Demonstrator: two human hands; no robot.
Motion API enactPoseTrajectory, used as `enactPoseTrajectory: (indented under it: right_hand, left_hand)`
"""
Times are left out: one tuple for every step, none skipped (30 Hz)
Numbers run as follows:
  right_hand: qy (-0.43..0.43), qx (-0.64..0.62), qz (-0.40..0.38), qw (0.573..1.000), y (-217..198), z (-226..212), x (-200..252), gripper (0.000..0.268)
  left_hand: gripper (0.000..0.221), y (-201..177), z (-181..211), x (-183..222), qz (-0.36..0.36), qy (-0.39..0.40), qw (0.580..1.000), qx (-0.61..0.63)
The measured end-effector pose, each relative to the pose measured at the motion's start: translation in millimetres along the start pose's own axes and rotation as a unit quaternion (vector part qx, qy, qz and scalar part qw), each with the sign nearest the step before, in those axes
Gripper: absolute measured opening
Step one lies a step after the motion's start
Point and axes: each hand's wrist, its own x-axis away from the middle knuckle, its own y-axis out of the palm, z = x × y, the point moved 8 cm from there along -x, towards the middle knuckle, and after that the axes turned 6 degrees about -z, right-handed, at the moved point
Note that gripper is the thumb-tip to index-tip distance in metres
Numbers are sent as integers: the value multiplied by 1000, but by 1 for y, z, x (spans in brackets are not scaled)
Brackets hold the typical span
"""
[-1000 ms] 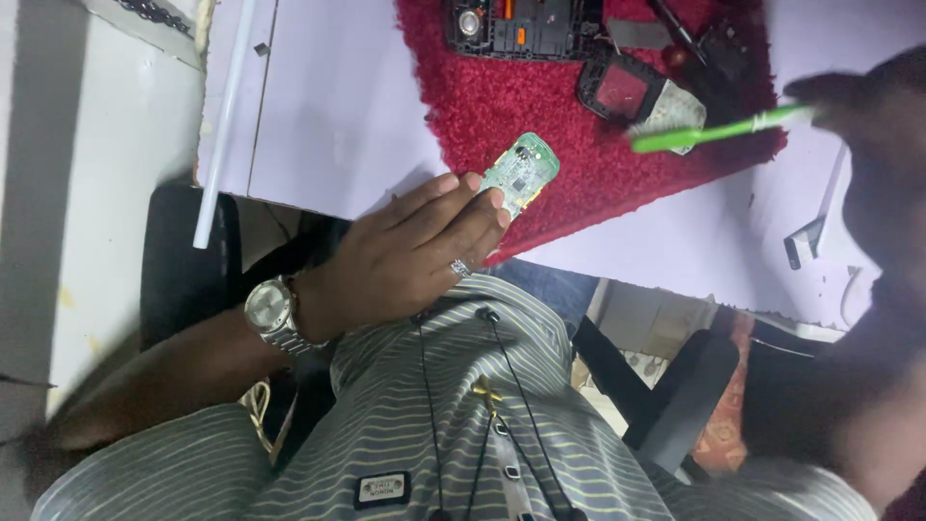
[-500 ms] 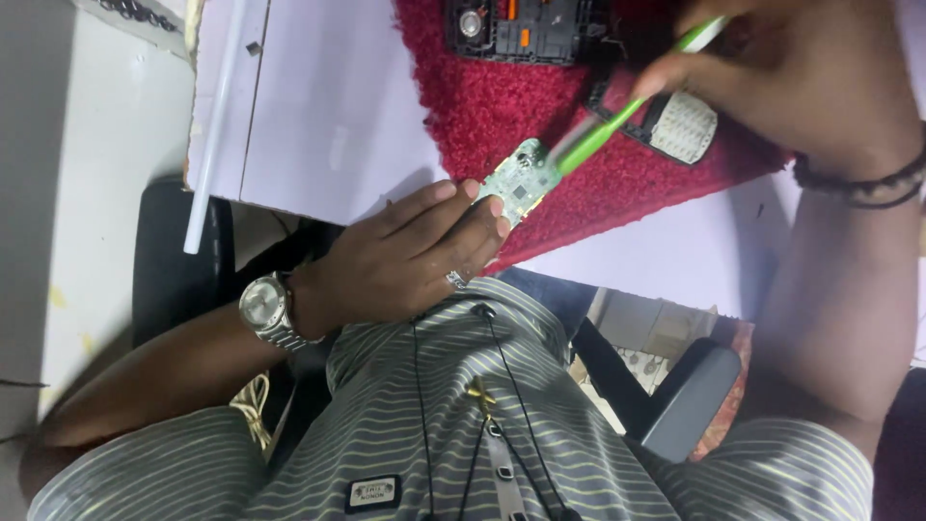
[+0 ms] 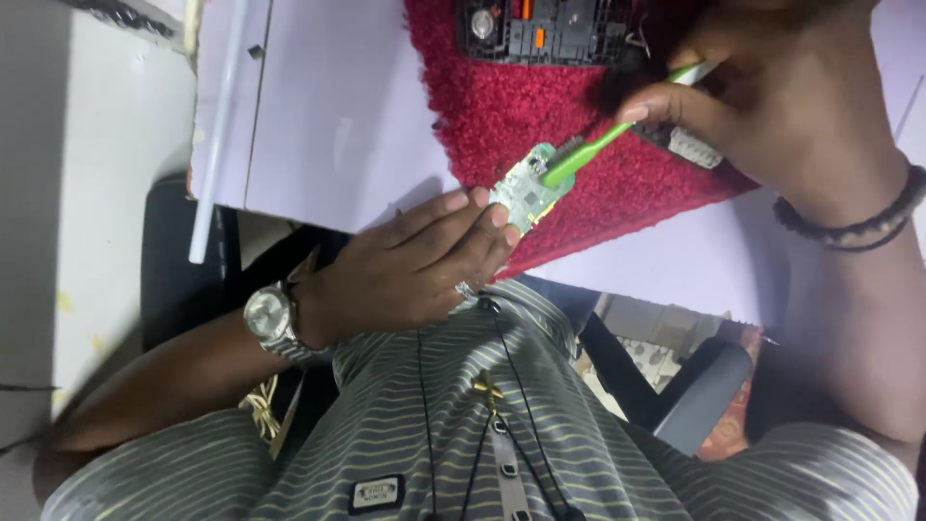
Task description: Cleaning a mobile phone circuit board with a toothbrush and cleaning solution at a repair station
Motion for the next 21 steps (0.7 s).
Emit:
enactPoseTrajectory:
  right_hand:
    - [0,-1,-4,1000,0,-12,-4,49]
    - [-13,5,-8,1000,-2,-24,-11,49]
    - [-26,10,-13,1000,-3,-35,-19,49]
    - [-23,10,-10,1000,-3,-28,-14,49]
    - [16,29,-18,999,-1,-14,-9,50]
    - [53,46,-33,997,2,-2,-2,52]
    - [52,44,-38,997,3,-12,-5,52]
    - [21,22,-35,999,1,-24,-12,49]
    - [-10,0,-31,999,-2,-36,-20,47]
    - [-6,2,-25,1000,-2,-27,-16,47]
    - [12,2,-18,1000,-2,-16,-13,47]
    - [26,-2,-20,999,1,-6,-8,48]
    - [25,-5,-25,999,5,-14,-9,48]
    - [7,10,-12,1000,5,-22,-13,49]
    - [-11,25,1,1000,4,-30,-16,50]
    - [-7,26,6,1000,0,-24,-16,50]
    - [41,-24,-10,999,0,-10,-16,43]
    - [85,-76,-36,993,2,2,-14,37]
    - [85,-77,-42,993,7,-5,-13,37]
    - [40,-42,-30,998,7,-16,-17,41]
    - [-6,-7,-17,1000,6,-27,-21,46]
  left_hand:
    - [26,-2,4,1,0,-3,1000,3]
    - [27,-1,2,1,-3,-5,1000,13]
    - [28,-1,0,0,-5,-7,1000,22]
    - [28,-1,-1,0,-6,-3,1000,22]
    - [30,1,-2,0,-12,0,1000,17]
    - [32,2,1,1,-18,-3,1000,16]
    - [32,1,4,1,-19,-6,1000,20]
    - [29,-2,2,0,-9,-8,1000,16]
    - [27,-4,0,-2,2,-9,1000,12]
    - [27,-4,-1,-2,3,-2,1000,9]
    - [27,-2,-3,-2,0,-2,1000,17]
    - [27,-1,1,0,-7,-11,999,32]
    - [27,-1,2,1,-8,-15,999,36]
    - [26,-1,2,0,-3,-9,1000,27]
    - [26,-1,1,0,2,-3,1000,19]
    - [26,-1,0,-1,3,4,1000,17]
    - [27,-2,-3,-1,9,1,1000,21]
    - [29,-3,1,0,14,-12,999,29]
    - [29,-4,3,1,14,-16,999,33]
    - [27,-4,1,0,9,-10,1000,25]
    - [26,-5,0,0,5,-5,1000,17]
